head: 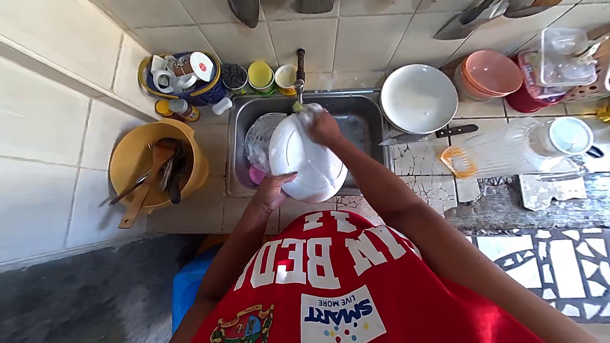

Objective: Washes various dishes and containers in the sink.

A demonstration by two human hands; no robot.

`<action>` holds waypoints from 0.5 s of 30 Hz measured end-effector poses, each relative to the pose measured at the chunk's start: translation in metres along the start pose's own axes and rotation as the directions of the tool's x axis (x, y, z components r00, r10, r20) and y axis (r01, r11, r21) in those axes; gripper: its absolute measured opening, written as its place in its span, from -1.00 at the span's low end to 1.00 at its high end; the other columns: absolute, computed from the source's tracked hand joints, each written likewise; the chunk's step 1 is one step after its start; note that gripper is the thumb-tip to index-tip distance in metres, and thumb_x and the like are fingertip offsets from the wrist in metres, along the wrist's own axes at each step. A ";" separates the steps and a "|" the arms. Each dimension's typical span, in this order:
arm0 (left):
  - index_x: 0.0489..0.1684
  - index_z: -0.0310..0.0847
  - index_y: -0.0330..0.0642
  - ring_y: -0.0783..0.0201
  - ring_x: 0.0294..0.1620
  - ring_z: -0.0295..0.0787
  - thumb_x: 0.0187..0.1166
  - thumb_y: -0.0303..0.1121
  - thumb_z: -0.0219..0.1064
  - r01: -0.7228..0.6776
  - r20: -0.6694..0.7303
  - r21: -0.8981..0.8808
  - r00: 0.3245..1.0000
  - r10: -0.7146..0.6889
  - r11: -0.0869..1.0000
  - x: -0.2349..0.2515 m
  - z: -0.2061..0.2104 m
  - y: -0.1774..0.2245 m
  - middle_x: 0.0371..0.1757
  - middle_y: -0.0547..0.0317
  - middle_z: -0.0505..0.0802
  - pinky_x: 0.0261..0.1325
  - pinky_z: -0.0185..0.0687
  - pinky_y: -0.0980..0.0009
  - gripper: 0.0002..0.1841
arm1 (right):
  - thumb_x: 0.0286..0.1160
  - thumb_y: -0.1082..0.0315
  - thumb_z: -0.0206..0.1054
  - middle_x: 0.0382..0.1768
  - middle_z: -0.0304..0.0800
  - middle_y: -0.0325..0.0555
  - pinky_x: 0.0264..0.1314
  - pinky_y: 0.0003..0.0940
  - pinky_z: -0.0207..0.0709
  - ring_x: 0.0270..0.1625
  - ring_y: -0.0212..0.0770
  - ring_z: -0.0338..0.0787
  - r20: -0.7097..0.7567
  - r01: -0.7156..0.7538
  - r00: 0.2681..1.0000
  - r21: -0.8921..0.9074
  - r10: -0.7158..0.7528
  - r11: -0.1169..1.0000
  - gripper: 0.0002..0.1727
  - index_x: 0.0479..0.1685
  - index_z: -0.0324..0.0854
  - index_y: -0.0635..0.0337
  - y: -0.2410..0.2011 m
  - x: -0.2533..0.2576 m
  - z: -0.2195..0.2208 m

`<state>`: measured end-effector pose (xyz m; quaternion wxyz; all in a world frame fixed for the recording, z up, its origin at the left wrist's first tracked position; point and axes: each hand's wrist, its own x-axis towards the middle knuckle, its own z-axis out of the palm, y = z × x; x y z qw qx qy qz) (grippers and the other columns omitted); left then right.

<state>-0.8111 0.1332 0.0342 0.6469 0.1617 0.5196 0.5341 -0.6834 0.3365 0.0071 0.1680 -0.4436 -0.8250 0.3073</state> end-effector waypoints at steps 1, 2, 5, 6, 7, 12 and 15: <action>0.43 0.36 -0.17 0.13 0.07 0.84 0.62 -0.63 0.21 -0.022 -0.028 -0.021 0.999 0.022 1.000 0.000 0.000 -0.004 0.13 0.01 0.81 0.14 0.80 0.08 -0.58 | 0.83 -0.02 -0.07 0.41 0.73 0.11 0.51 0.28 0.49 0.49 0.14 0.68 0.064 -0.168 0.985 0.100 0.162 0.981 -0.44 0.46 0.64 0.10 0.008 0.005 -0.008; 0.45 0.34 -0.16 0.12 0.09 0.83 0.62 -0.63 0.23 -0.052 -0.066 -0.041 0.997 0.049 0.998 -0.001 0.001 -0.008 0.15 0.01 0.80 0.15 0.80 0.06 -0.56 | 0.84 -0.06 -0.10 0.29 0.77 0.20 0.42 0.31 0.52 0.38 0.17 0.73 0.129 -0.316 0.947 0.212 0.294 0.925 -0.41 0.35 0.66 0.18 0.019 0.007 -0.011; 0.51 0.30 -0.22 0.09 0.21 0.79 0.57 -0.66 0.29 -0.208 -0.116 -0.004 0.972 0.206 0.978 0.005 -0.005 -0.013 0.25 -0.03 0.76 0.27 0.76 0.03 -0.48 | 0.88 -0.18 -0.22 0.08 0.70 0.24 0.06 0.10 0.61 0.01 0.07 0.73 0.380 -0.624 0.781 0.463 0.495 0.630 -0.28 0.35 0.55 0.32 0.046 -0.010 -0.008; 0.50 0.32 -0.29 0.11 0.24 0.78 0.54 -0.66 0.32 -0.266 -0.111 0.085 0.955 0.275 0.960 0.008 -0.010 -0.012 0.27 -0.04 0.76 0.32 0.75 0.07 -0.47 | 0.88 -0.16 -0.18 -0.01 0.75 0.13 -0.07 -0.05 0.73 -0.12 -0.03 0.80 0.440 -0.660 0.751 0.524 0.492 0.538 -0.34 0.37 0.54 0.26 0.062 -0.019 0.001; 0.46 0.37 -0.36 0.17 0.25 0.78 0.51 -0.64 0.38 -0.300 -0.103 0.232 0.938 0.330 0.925 0.010 -0.016 -0.009 0.26 -0.04 0.77 0.36 0.74 0.14 -0.49 | 0.87 -0.11 -0.11 -0.08 0.77 0.05 -0.14 -0.14 0.77 -0.21 -0.10 0.82 0.478 -0.674 0.736 0.578 0.479 0.459 -0.40 0.39 0.53 0.21 0.076 -0.029 0.009; 0.45 0.65 -0.17 -0.16 0.29 0.78 0.76 -0.37 0.23 -0.197 0.135 0.957 0.951 0.277 0.212 0.030 -0.054 0.000 0.32 -0.22 0.80 0.42 0.57 -0.20 -0.64 | 0.85 0.04 0.01 0.06 0.81 -0.07 -0.05 -0.21 0.75 -0.06 -0.17 0.82 0.297 -0.462 0.772 0.870 0.562 0.175 -0.53 0.49 0.51 0.10 0.121 -0.081 -0.015; 0.77 0.37 0.16 -0.26 0.65 0.46 0.66 -0.57 0.11 -0.148 0.161 0.974 0.984 0.070 -0.171 0.063 -0.074 -0.012 0.74 -0.21 0.43 0.61 0.38 -0.19 -0.36 | 0.82 0.02 0.01 -0.05 0.82 -0.10 -0.26 -0.29 0.73 -0.22 -0.22 0.80 0.215 -0.339 0.739 0.938 0.638 0.077 -0.56 0.40 0.53 0.08 0.140 -0.101 -0.039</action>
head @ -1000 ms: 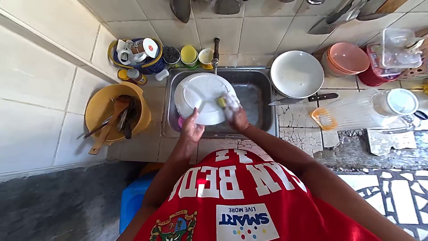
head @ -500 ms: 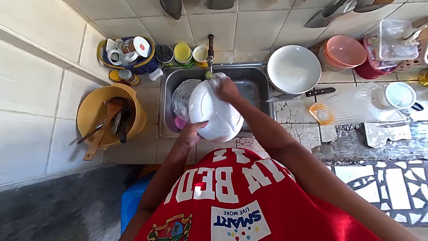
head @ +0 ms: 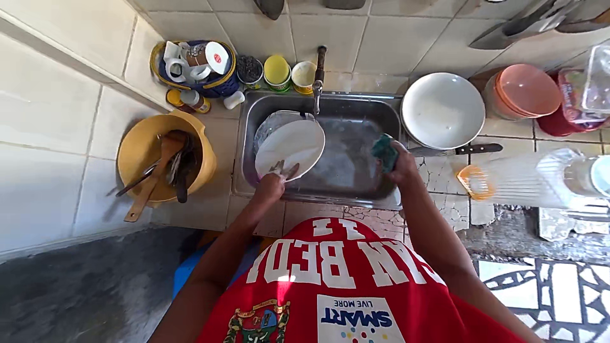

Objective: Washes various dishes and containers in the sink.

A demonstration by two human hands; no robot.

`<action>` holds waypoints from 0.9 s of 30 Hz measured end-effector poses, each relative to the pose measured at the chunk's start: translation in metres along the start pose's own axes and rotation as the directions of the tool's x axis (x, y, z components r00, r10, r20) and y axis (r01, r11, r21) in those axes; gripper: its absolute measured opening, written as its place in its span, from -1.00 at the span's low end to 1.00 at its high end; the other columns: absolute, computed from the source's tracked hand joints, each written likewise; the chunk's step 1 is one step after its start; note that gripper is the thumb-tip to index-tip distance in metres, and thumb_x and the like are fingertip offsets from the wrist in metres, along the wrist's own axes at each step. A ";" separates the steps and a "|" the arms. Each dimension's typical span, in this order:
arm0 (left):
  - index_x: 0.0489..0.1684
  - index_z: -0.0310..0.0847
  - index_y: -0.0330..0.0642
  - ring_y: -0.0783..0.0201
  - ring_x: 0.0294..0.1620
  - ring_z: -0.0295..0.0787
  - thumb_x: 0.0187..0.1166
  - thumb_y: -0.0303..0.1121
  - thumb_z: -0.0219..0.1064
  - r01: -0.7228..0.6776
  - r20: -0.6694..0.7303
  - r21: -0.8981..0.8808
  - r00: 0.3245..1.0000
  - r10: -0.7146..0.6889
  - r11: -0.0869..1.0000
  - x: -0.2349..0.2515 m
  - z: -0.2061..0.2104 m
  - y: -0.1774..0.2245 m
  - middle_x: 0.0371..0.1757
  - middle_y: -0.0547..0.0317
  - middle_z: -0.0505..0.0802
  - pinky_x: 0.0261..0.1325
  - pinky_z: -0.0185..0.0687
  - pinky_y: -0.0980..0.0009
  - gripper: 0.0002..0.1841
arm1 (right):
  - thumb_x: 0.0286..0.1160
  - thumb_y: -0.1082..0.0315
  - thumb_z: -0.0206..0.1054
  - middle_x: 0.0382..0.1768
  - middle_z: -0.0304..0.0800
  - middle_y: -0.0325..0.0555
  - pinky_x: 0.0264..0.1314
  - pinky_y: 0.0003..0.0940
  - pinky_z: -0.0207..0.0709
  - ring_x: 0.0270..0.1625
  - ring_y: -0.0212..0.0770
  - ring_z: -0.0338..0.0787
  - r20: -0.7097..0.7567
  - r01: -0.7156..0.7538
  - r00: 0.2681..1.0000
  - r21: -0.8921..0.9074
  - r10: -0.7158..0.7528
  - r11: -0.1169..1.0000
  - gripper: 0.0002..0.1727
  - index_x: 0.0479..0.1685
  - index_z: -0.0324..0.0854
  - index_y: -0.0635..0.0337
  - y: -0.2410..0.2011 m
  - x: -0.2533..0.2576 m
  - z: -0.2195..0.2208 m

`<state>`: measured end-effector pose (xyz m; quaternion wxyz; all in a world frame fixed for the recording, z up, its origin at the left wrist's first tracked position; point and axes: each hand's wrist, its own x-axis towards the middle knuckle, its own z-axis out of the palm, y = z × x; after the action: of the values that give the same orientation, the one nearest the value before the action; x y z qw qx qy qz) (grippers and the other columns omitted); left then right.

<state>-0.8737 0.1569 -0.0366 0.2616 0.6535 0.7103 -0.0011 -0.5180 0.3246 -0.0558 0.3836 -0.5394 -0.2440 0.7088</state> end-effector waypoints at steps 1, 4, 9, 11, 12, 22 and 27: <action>0.74 0.40 0.12 -0.24 0.75 0.31 0.65 -0.59 0.13 0.006 0.026 0.039 1.000 -0.007 0.999 0.008 0.007 -0.006 0.78 -0.23 0.35 0.73 0.21 -0.18 -0.37 | 0.82 0.03 0.01 -0.09 0.81 -0.14 -0.29 -0.33 0.72 -0.25 -0.25 0.79 -0.023 -0.002 1.000 0.006 0.002 1.000 -0.58 0.36 0.54 0.07 -0.003 -0.004 -0.007; 0.76 0.37 0.28 -0.17 0.86 0.10 0.65 -0.60 0.15 0.003 0.027 0.101 1.000 -0.006 0.995 0.029 0.024 -0.025 0.85 -0.16 0.26 0.81 -0.03 -0.25 -0.32 | 0.81 0.04 0.10 -0.05 0.81 -0.11 -0.23 -0.29 0.77 -0.19 -0.23 0.83 -0.083 -0.050 0.995 0.024 0.052 0.998 -0.59 0.39 0.53 0.07 -0.001 -0.014 -0.024; 0.85 0.20 0.30 -0.23 0.91 -0.14 0.63 -0.59 0.14 0.080 0.124 0.135 0.988 -0.097 0.988 0.059 0.037 -0.033 0.92 -0.05 0.06 0.79 -0.32 -0.41 -0.25 | 0.78 0.10 0.21 -0.04 0.80 -0.05 -0.08 -0.26 0.75 -0.17 -0.23 0.81 -0.171 0.040 0.982 -0.217 -0.078 0.975 -0.58 0.35 0.59 0.24 -0.016 -0.024 -0.040; 0.92 0.00 0.28 -0.39 0.90 -0.37 0.49 -0.58 0.29 0.132 0.250 0.134 0.955 -0.163 0.982 0.070 0.034 -0.032 0.95 -0.13 -0.21 0.70 -0.42 -0.58 -0.08 | 0.75 0.15 0.24 0.07 0.81 0.00 0.06 -0.21 0.77 -0.04 -0.20 0.83 -0.153 0.136 0.968 -0.346 -0.199 0.928 -0.57 0.36 0.60 0.30 -0.038 -0.019 -0.050; 0.94 -0.07 0.25 -0.42 0.89 -0.40 0.42 -0.56 0.36 0.168 0.316 0.145 0.926 -0.207 0.975 0.076 0.031 -0.029 0.94 -0.15 -0.31 0.68 -0.35 -0.60 -0.01 | 0.73 0.15 0.26 0.13 0.80 0.04 0.13 -0.19 0.75 0.03 -0.18 0.83 -0.156 0.172 0.954 -0.411 -0.254 0.896 -0.55 0.39 0.59 0.30 -0.053 -0.014 -0.056; 0.63 0.47 -0.21 -0.07 0.38 0.74 0.75 -0.14 0.28 0.141 0.373 -0.405 0.928 0.022 0.903 0.155 -0.017 0.149 0.38 -0.21 0.76 0.51 0.56 -0.05 -0.47 | 0.51 0.16 0.41 0.56 0.50 0.38 0.40 0.49 0.49 0.47 0.45 0.61 -0.044 0.054 0.819 -0.987 -0.573 0.153 -0.33 0.63 0.48 0.23 -0.174 0.117 -0.100; 0.84 0.04 -0.23 0.06 0.11 0.81 0.72 -0.33 0.31 0.310 0.356 -0.846 0.934 0.025 0.434 0.214 -0.008 0.268 0.47 -0.27 0.65 0.18 0.74 0.22 -0.28 | 0.59 0.00 0.32 0.64 0.33 0.51 0.54 0.61 0.24 0.66 0.57 0.34 -0.031 -0.046 0.899 -0.999 -0.437 -0.024 -0.20 0.82 0.24 0.07 -0.180 0.173 -0.110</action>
<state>-0.6300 0.3971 -0.0188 0.6739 0.3452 0.6055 0.2451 -0.3841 0.5624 -0.0523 0.0263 -0.7209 -0.6738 0.1604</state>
